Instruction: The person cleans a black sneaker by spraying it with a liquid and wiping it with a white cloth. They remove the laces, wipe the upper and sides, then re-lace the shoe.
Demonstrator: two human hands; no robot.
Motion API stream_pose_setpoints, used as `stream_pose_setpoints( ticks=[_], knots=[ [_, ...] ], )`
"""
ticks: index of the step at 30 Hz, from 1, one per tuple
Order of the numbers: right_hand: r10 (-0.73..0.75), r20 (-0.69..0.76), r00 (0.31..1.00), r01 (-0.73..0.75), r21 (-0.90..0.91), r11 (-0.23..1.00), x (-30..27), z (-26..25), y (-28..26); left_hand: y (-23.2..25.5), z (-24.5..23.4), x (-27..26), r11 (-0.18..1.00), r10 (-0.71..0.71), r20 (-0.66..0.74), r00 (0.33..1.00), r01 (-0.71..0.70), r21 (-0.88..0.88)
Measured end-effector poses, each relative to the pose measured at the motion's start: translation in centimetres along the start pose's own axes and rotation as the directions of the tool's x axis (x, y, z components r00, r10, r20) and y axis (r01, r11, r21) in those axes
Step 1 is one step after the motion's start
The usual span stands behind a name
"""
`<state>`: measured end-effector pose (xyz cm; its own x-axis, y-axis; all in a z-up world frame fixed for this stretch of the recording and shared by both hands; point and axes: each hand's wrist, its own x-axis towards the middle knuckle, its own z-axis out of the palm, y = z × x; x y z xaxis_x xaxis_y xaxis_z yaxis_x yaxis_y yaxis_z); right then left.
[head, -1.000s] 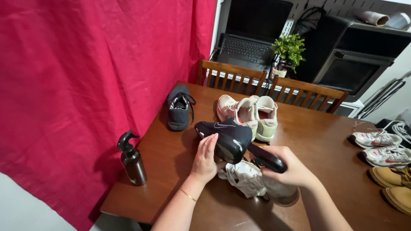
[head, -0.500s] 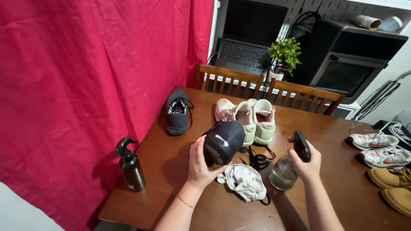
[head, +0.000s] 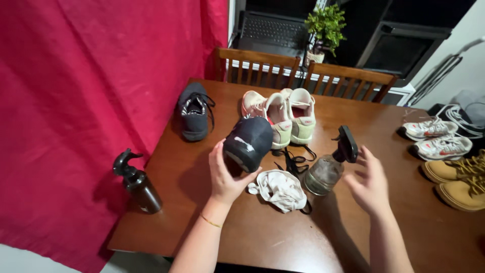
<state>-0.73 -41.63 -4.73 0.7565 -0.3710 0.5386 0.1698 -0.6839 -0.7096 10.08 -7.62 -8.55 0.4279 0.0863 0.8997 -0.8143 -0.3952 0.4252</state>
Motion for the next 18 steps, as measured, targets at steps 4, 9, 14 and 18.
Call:
stream_pose_setpoints(
  ticks=[4, 9, 14, 18],
  knots=[
    [0.003, -0.066, 0.998, 0.006, 0.131, 0.991, -2.6, 0.1, -1.6, 0.1, 0.1, 0.0, 0.999, 0.037, -0.016, 0.999, -0.036, 0.013],
    [-0.23, 0.356, 0.906, 0.262, -0.045, 0.964, -2.4, 3.8, -6.2, -0.1, 0.0, 0.0, 1.0, 0.025, -0.015, 1.0, -0.026, -0.005],
    [-0.21, 0.619, 0.757, 0.354, -0.117, 0.928, -0.1, 9.2, -6.6, -0.1, -0.2, 0.0, 1.0, 0.016, 0.009, 1.0, -0.016, -0.009],
    [0.044, 0.818, 0.574, 0.431, -0.348, 0.833, 0.0, 11.0, -6.1, -0.1, -0.1, -0.1, 1.0, 0.013, 0.028, 1.0, -0.012, -0.023]
  ],
)
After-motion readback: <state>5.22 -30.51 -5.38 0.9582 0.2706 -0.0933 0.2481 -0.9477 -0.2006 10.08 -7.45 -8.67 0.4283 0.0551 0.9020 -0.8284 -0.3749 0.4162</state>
